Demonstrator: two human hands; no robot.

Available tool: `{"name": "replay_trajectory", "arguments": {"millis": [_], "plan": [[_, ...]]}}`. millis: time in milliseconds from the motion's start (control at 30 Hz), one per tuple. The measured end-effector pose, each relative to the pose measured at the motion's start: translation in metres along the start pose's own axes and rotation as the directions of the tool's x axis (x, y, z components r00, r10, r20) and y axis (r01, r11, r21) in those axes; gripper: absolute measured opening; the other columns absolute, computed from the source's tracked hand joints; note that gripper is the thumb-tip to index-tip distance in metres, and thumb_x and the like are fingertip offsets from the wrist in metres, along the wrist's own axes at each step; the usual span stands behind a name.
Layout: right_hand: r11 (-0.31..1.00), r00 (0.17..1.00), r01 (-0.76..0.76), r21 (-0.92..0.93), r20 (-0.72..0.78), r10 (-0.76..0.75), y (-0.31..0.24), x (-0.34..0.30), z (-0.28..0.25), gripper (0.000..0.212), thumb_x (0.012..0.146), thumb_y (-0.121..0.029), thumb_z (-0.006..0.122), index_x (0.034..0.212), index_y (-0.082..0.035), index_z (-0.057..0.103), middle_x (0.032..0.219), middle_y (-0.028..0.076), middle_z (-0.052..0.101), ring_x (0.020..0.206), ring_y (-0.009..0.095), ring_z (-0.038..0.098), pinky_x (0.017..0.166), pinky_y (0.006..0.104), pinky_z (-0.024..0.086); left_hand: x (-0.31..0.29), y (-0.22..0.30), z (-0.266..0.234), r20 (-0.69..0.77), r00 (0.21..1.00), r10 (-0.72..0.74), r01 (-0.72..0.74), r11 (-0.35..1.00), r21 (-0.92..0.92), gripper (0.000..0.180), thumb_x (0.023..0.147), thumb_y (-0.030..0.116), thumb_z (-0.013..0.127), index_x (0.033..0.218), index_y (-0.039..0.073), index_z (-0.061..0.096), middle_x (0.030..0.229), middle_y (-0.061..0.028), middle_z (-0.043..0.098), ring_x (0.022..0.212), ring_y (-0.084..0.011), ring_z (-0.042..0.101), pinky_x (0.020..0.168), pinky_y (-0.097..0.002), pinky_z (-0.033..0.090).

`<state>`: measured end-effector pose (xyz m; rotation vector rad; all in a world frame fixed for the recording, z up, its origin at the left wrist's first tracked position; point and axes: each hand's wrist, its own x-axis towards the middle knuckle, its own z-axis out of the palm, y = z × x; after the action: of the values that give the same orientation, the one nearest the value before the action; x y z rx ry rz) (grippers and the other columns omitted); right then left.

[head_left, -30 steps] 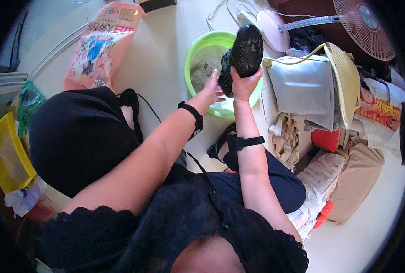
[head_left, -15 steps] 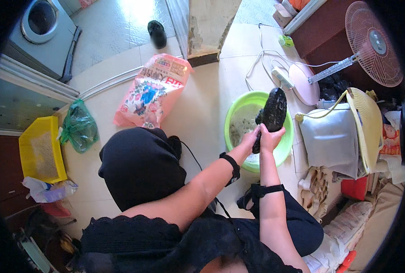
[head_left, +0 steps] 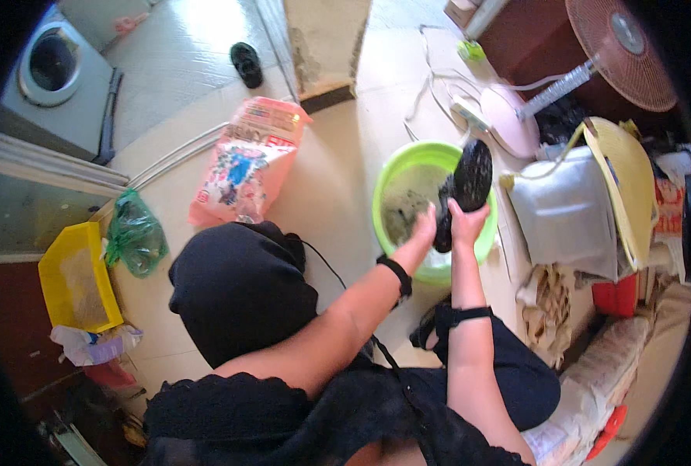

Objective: Washing a black shoe in a green basin using a brush and soapy water.

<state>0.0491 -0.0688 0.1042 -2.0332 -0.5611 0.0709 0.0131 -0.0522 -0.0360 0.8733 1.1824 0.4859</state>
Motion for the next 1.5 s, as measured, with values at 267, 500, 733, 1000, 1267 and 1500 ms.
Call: {"name": "replay_trajectory", "arguments": {"millis": [267,500,733,1000,1267,1500], "plan": [[0.990,0.947,0.123,-0.064,0.307,-0.098,-0.005,-0.001,-0.019,0.077,0.050,-0.015,0.077,0.117,0.000,0.044,0.109,0.018,0.055,0.103,0.031,0.054,0.093,0.0373,0.041,-0.036,0.126,-0.027,0.362,0.932,0.008,0.234,0.750,-0.619,0.063,0.090,0.058,0.027,0.123,0.009,0.049,0.116,-0.0107,0.057,0.105,-0.0267,0.055,0.096,-0.0419,0.039],[0.987,0.856,0.157,0.012,0.497,-0.143,-0.012,-0.006,-0.021,0.076,0.056,-0.010,0.073,0.124,-0.002,0.041,0.110,0.013,0.054,0.103,0.025,0.053,0.093,0.0340,0.040,-0.039,0.118,-0.024,0.316,0.948,-0.051,0.253,0.722,-0.644,0.054,0.089,0.054,0.036,0.113,0.010,0.057,0.104,-0.0067,0.062,0.094,-0.0212,0.058,0.087,-0.0362,0.043],[0.982,0.846,-0.113,0.151,0.533,0.016,0.001,-0.015,-0.013,0.069,0.060,-0.002,0.068,0.124,-0.004,0.041,0.106,0.009,0.054,0.099,0.020,0.053,0.089,0.0307,0.041,-0.029,0.114,-0.020,0.240,0.970,-0.048,0.172,0.829,-0.532,0.035,0.090,0.034,0.042,0.096,0.007,0.064,0.086,-0.0059,0.062,0.080,-0.0200,0.060,0.076,-0.0350,0.044],[0.994,0.952,0.009,-0.112,0.305,0.026,0.012,0.000,-0.025,0.074,0.053,-0.011,0.075,0.117,-0.001,0.041,0.109,0.019,0.055,0.102,0.033,0.054,0.090,0.0378,0.043,-0.047,0.143,-0.026,0.305,0.949,0.087,0.142,0.744,-0.653,0.071,0.086,0.063,0.038,0.131,0.008,0.043,0.121,-0.0094,0.052,0.113,-0.0177,0.044,0.099,-0.0323,0.028],[0.940,0.908,0.176,-0.292,0.418,-0.040,-0.016,-0.024,-0.011,0.074,0.050,-0.017,0.076,0.114,-0.004,0.041,0.109,0.020,0.054,0.100,0.037,0.053,0.087,0.0422,0.044,-0.013,0.132,-0.042,-0.251,0.874,0.416,-0.482,0.807,-0.342,0.047,0.081,0.033,0.065,0.110,-0.003,0.056,0.101,-0.0111,0.061,0.093,-0.0189,0.057,0.085,-0.0312,0.043],[0.908,0.934,0.200,-0.367,0.351,-0.064,-0.008,-0.025,-0.016,0.074,0.052,-0.018,0.076,0.115,-0.005,0.039,0.105,0.019,0.054,0.099,0.038,0.054,0.086,0.0441,0.044,-0.022,0.128,-0.039,-0.199,0.947,0.252,-0.316,0.845,-0.431,0.040,0.081,0.031,0.065,0.100,-0.004,0.061,0.094,-0.0106,0.064,0.085,-0.0197,0.060,0.078,-0.0325,0.045]]}}
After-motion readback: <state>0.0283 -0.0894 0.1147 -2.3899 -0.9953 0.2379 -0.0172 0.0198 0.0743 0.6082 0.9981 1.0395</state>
